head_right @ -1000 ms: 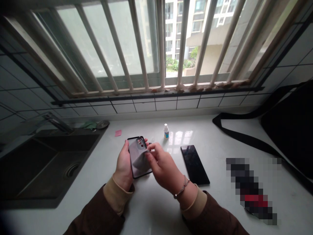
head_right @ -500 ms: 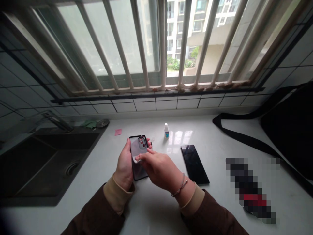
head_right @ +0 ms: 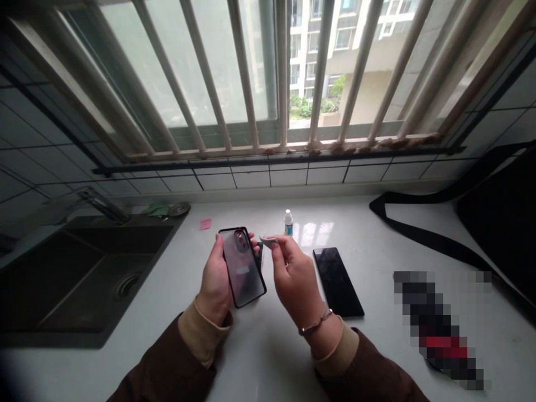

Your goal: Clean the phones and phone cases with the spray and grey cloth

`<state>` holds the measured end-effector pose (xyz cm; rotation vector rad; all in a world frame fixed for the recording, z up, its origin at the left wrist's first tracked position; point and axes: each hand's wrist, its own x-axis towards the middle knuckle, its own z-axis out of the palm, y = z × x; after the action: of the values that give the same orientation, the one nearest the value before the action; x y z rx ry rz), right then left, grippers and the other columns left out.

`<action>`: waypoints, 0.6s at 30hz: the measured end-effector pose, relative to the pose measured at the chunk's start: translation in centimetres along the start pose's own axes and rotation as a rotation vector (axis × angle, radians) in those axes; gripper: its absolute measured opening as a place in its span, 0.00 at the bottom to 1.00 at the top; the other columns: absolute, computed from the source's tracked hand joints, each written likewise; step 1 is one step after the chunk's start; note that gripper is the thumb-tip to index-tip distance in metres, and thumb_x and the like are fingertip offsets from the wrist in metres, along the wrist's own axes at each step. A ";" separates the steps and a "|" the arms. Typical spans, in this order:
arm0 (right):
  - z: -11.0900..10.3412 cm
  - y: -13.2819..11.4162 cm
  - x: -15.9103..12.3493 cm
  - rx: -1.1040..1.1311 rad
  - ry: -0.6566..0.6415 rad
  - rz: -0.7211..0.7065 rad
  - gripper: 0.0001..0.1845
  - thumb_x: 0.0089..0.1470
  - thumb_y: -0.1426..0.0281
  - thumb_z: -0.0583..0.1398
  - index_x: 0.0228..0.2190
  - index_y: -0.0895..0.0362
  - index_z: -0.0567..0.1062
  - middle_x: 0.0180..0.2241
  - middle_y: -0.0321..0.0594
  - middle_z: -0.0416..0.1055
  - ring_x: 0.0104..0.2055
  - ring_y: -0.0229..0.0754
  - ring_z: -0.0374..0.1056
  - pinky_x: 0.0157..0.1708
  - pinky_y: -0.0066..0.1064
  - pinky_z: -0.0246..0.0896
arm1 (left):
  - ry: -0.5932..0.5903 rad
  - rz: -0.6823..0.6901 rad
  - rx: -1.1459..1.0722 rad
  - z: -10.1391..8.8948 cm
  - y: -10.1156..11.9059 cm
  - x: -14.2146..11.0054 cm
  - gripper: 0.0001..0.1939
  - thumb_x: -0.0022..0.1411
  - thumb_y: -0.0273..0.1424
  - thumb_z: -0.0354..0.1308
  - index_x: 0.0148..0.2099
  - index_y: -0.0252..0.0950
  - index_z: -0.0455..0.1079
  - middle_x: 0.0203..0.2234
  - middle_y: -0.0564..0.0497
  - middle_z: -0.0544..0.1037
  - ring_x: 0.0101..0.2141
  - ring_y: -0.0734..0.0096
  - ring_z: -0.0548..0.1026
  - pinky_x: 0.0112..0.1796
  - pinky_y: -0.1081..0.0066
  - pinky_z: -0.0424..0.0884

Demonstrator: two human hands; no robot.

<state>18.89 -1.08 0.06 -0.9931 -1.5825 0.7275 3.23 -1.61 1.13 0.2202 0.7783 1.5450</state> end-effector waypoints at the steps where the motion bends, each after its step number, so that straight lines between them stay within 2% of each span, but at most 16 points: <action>1: 0.1 0.1 0.0 -0.038 -0.009 -0.050 0.13 0.74 0.67 0.56 0.52 0.52 0.79 0.49 0.44 0.84 0.50 0.48 0.82 0.51 0.36 0.79 | -0.018 0.002 0.009 0.1 -0.2 -0.1 0.29 0.77 0.49 0.50 0.50 0.28 0.80 0.40 0.38 0.84 0.37 0.60 0.83 0.44 0.63 0.81; 3: 0.5 0.3 -0.2 -0.090 -0.107 -0.192 0.16 0.74 0.71 0.55 0.56 0.52 0.78 0.56 0.45 0.81 0.59 0.49 0.79 0.61 0.40 0.75 | -0.057 -0.024 -0.003 0.2 -0.6 -0.3 0.30 0.78 0.50 0.49 0.50 0.28 0.80 0.42 0.37 0.84 0.41 0.59 0.83 0.48 0.62 0.80; 5: 1.1 0.7 -0.5 -0.131 -0.252 -0.344 0.18 0.73 0.75 0.54 0.57 0.54 0.78 0.60 0.47 0.79 0.64 0.48 0.75 0.67 0.43 0.70 | -0.053 -0.056 -0.026 0.2 -0.6 -0.4 0.32 0.77 0.52 0.49 0.49 0.28 0.80 0.41 0.38 0.83 0.42 0.58 0.83 0.48 0.60 0.81; 7: 1.6 1.1 -0.8 -0.165 -0.382 -0.449 0.20 0.71 0.77 0.54 0.58 0.55 0.77 0.62 0.49 0.77 0.65 0.48 0.74 0.68 0.45 0.68 | -0.003 -0.050 -0.032 0.2 -0.3 -0.4 0.32 0.75 0.55 0.50 0.48 0.30 0.80 0.38 0.39 0.83 0.39 0.58 0.83 0.45 0.60 0.81; 9: 1.7 1.3 -1.1 -0.164 -0.488 -0.491 0.21 0.71 0.78 0.54 0.59 0.55 0.77 0.62 0.49 0.76 0.64 0.47 0.74 0.69 0.46 0.68 | 0.076 0.021 -0.027 0.0 0.1 -0.1 0.31 0.75 0.54 0.51 0.48 0.31 0.80 0.37 0.41 0.82 0.36 0.61 0.82 0.41 0.62 0.81; 12: 1.2 0.8 -1.3 -0.117 -0.597 -0.473 0.20 0.71 0.76 0.55 0.59 0.53 0.76 0.61 0.46 0.78 0.61 0.46 0.77 0.68 0.44 0.69 | 0.178 0.153 -0.051 -0.2 0.9 0.5 0.30 0.77 0.52 0.49 0.47 0.31 0.79 0.36 0.42 0.82 0.34 0.64 0.81 0.38 0.65 0.80; 14: 0.6 0.2 -1.2 -0.086 -0.636 -0.420 0.18 0.71 0.74 0.56 0.58 0.53 0.77 0.57 0.46 0.81 0.56 0.47 0.81 0.64 0.41 0.72 | 0.207 0.213 -0.076 -0.3 1.2 0.8 0.30 0.77 0.52 0.47 0.46 0.31 0.79 0.35 0.43 0.82 0.33 0.64 0.81 0.38 0.66 0.80; 16: 0.2 -0.4 -1.0 -0.054 -0.648 -0.308 0.16 0.72 0.71 0.56 0.55 0.53 0.80 0.50 0.43 0.85 0.48 0.46 0.84 0.55 0.37 0.77 | 0.197 0.236 -0.089 -0.4 1.4 0.9 0.31 0.77 0.52 0.46 0.46 0.31 0.78 0.34 0.43 0.81 0.33 0.64 0.81 0.39 0.65 0.80; 18: -0.1 -0.7 -0.6 0.009 -0.592 -0.140 0.15 0.72 0.68 0.56 0.50 0.52 0.82 0.42 0.41 0.86 0.40 0.44 0.83 0.44 0.33 0.78 | 0.179 0.242 -0.088 -0.4 1.4 0.9 0.31 0.78 0.52 0.45 0.47 0.30 0.78 0.35 0.42 0.82 0.34 0.63 0.82 0.39 0.65 0.80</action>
<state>18.89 -1.89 0.41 -0.6781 -2.1286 0.9857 1.76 -0.79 1.40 0.1149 0.8442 1.8426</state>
